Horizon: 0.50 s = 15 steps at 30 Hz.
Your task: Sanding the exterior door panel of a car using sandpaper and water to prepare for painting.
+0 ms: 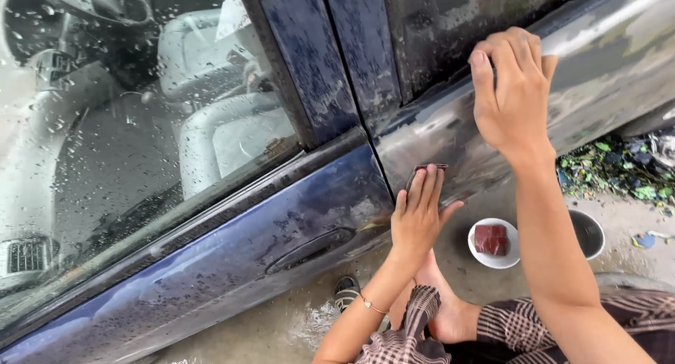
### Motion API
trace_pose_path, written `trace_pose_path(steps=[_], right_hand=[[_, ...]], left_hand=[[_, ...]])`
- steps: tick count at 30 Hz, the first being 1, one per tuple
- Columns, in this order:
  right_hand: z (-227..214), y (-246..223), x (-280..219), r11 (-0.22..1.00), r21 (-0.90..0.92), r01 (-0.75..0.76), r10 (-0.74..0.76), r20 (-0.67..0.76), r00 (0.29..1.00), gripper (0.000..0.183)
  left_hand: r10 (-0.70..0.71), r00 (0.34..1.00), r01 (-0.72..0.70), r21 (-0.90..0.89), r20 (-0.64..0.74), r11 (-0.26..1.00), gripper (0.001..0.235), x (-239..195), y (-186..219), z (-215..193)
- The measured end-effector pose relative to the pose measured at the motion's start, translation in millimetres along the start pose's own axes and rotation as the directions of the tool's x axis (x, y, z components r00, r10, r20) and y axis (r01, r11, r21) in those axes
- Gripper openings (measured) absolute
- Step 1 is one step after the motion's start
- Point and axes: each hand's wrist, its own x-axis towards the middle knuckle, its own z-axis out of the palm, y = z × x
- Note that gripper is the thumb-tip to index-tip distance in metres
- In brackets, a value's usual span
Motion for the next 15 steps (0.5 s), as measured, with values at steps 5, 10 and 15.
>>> trace_pose_path(steps=[5,10,15], right_hand=[[1,-4,-4,0.998,-0.063,0.0,0.003,0.04,0.999,0.017],[3,1,-3,0.997,-0.081,-0.013,0.016,0.039,0.999,0.02],[0,0,0,0.997,-0.065,-0.043,0.047,0.067,0.997,0.019]], left_hand=[[-0.114,0.993,0.119,-0.206,0.039,0.971,0.094,77,-38,-53],[-0.042,0.994,0.068,-0.275,0.098,0.959,0.098,96,-29,-54],[0.362,0.929,-0.363,0.001,0.071,0.932,0.079,41,-6,-7]])
